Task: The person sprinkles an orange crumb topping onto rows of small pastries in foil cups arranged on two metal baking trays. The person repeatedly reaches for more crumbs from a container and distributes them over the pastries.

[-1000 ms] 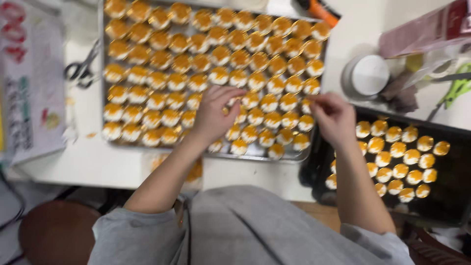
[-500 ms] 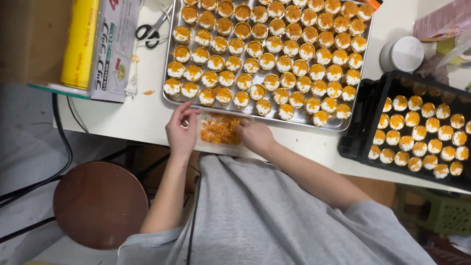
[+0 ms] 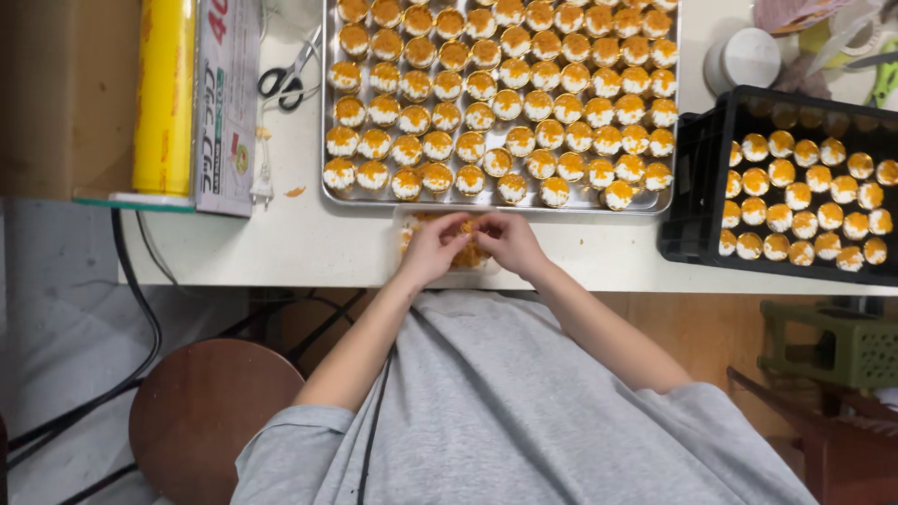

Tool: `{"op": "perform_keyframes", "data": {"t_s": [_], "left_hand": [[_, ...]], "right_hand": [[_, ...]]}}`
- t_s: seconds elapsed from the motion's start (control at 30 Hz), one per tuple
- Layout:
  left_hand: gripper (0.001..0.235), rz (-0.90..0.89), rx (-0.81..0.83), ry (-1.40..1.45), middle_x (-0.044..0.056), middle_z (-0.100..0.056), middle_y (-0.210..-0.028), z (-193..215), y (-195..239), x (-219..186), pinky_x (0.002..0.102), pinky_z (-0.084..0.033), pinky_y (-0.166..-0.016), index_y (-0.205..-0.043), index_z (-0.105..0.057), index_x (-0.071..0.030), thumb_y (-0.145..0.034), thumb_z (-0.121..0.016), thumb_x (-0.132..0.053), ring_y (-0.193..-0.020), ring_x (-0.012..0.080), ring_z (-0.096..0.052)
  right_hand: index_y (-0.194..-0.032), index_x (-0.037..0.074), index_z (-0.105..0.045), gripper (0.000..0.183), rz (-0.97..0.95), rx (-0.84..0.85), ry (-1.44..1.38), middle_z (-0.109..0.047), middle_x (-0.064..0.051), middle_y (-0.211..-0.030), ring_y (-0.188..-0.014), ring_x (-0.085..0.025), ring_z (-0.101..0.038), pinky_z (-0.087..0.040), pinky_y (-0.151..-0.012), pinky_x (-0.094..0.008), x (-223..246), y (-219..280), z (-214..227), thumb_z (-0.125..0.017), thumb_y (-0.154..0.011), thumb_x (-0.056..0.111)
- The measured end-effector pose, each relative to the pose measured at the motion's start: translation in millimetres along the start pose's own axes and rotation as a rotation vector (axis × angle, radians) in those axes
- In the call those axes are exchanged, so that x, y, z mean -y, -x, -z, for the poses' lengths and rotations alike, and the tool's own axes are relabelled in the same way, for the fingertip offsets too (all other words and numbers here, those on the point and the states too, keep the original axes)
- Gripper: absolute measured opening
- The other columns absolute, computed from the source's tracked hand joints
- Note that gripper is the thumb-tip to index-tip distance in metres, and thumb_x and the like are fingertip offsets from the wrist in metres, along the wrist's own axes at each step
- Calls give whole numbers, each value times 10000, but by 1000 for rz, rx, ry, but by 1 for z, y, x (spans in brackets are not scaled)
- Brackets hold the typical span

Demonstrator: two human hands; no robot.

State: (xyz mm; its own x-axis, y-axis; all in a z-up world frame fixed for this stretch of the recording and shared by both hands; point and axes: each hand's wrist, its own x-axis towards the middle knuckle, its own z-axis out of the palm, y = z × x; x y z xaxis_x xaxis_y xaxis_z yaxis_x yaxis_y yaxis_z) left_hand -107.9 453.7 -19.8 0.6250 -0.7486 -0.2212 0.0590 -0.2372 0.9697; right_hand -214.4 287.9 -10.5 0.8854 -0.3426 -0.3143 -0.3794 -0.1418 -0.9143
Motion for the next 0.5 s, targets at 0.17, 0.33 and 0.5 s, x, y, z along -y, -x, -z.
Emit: {"op": "perform_keyframes", "data": {"t_s": [0.17, 0.33, 0.5], "left_hand": [[192, 45, -52, 10, 54, -780, -886, 0, -11, 6, 264, -573, -694, -1071, -757, -28, -933, -725, -158, -767, 100, -700], [226, 2, -15, -174, 73, -781, -911, 18, -4, -8, 269, -568, -714, -1071, -756, -20, -891, -757, -157, -783, 96, -710], [269, 13, 94, 45, 43, -785, -950, 14, 3, -23, 246, -570, -743, -1140, -730, -37, -924, -748, -197, -821, 62, -710]], "right_hand": [[-962, 23, -691, 82, -80, -99, -245, -647, 14, -743, -592, -55, -549, -436, -501, -223, -1, 9, 5, -669, -957, 102], [-966, 37, -684, 66, -178, -102, -400, -647, 15, -735, -577, -51, -564, -426, -469, -215, 4, 11, 13, -682, -946, 100], [-978, 50, -713, 89, -118, -78, -285, -660, 18, -748, -593, -36, -566, -437, -485, -203, 13, 17, 5, -701, -956, 135]]}}
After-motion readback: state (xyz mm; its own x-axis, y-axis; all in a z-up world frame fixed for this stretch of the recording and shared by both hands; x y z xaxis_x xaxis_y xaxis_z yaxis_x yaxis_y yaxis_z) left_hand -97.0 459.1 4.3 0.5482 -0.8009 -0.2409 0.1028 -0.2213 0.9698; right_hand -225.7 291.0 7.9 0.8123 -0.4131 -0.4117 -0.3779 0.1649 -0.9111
